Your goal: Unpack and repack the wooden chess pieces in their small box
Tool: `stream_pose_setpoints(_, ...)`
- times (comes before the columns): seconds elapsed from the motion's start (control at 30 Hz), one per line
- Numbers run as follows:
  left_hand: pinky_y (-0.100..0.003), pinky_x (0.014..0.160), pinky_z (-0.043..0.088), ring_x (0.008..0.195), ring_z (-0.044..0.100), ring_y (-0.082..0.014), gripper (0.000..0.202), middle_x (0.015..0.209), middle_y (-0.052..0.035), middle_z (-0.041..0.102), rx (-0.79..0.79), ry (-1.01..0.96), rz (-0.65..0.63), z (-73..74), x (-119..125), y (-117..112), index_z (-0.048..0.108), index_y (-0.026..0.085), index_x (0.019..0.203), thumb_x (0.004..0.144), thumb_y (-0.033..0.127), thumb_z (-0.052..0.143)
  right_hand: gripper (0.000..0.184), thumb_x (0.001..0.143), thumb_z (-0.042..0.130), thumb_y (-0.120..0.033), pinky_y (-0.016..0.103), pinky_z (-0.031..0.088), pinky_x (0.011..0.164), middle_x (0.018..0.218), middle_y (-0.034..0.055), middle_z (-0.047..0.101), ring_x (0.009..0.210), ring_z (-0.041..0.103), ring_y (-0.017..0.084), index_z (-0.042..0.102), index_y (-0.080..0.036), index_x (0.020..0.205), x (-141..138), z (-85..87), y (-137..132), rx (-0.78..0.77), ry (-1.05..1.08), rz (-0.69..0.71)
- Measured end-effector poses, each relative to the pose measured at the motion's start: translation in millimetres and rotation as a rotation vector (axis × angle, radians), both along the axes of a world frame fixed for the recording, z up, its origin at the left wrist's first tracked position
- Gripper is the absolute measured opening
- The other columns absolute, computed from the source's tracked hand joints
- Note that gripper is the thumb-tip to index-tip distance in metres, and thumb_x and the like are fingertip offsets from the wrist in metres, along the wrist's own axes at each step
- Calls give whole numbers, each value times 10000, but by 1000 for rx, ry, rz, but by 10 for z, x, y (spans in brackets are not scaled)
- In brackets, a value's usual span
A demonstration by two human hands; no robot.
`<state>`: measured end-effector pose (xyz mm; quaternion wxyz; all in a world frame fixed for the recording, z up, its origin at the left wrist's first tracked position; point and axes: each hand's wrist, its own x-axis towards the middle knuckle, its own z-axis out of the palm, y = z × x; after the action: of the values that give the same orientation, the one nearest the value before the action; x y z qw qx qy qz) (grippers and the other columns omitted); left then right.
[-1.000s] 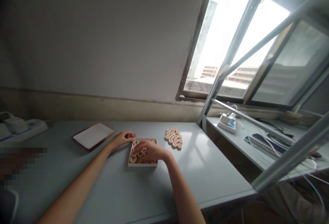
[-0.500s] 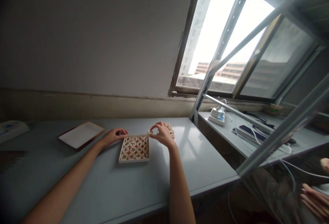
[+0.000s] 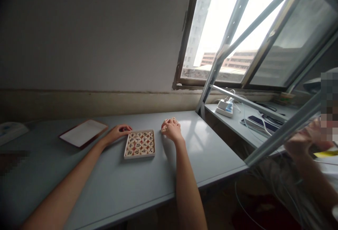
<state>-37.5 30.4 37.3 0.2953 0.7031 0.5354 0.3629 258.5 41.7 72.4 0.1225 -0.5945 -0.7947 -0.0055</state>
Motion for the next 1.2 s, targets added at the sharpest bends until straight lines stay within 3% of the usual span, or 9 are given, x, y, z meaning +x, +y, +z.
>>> stream_pose_setpoints(0.1,-261,690,437,755,574,-183,238,792,-34,669,5,-10,35,16,17,-10,654,168,687,591,379,597,192,728,572,-274,375,309,822,1033,63,491,1076,371,252,607,-270,917,-33,34,0,-2,65,14)
stream_pose_setpoints(0.2,-246,642,432,696,572,-164,195,739,-31,662,36,0,101,13,23,-5,638,156,667,606,329,570,259,751,561,-284,321,327,816,990,37,499,982,427,195,573,-281,1010,-205,82,-55,9,192,204)
stream_pose_setpoints(0.3,-236,624,414,643,562,-141,170,699,-20,649,84,107,269,22,24,-22,633,161,714,634,275,536,210,797,520,-301,318,318,820,1013,33,494,965,426,188,581,-284,997,-477,64,-156,109,192,345)
stream_pose_setpoints(0.37,-238,642,403,646,558,-134,163,713,-17,650,116,209,367,44,30,-49,635,174,748,646,249,533,176,815,499,-308,344,300,823,1030,50,495,979,411,208,605,-266,948,-647,11,-209,187,115,325)
stream_pose_setpoints(0.47,-243,683,394,695,560,-135,154,813,-21,658,158,300,411,85,46,-97,645,185,762,657,226,539,198,828,476,-322,371,288,810,1026,81,505,968,403,230,615,-238,942,-824,-57,-212,245,13,263)
stream_pose_setpoints(0.63,-253,714,392,795,576,-169,191,887,-39,659,179,358,465,92,38,-169,665,184,799,695,281,537,226,787,533,-384,392,283,779,935,117,524,935,394,262,641,-186,798,-946,-7,-104,240,-107,213)
stream_pose_setpoints(0.83,-260,691,410,792,591,-191,221,867,-53,670,212,378,542,47,1,-243,677,188,774,709,333,524,246,809,489,-440,369,271,773,1030,65,519,971,395,235,617,-233,840,-940,-64,-75,172,25,209)
stream_pose_setpoints(1.0,-255,694,412,791,594,-189,243,858,-57,674,195,373,552,60,9,-253,680,186,800,718,340,511,226,790,531,-419,323,282,740,985,43,539,955,418,213,562,-229,906,-917,-168,-63,74,86,240)
stream_pose_setpoints(1.2,-268,698,409,745,596,-187,244,821,-58,677,193,337,493,27,2,-216,667,178,799,725,332,493,129,777,560,-354,317,272,745,967,30,545,941,426,206,564,-231,817,-916,-156,-101,141,138,278)
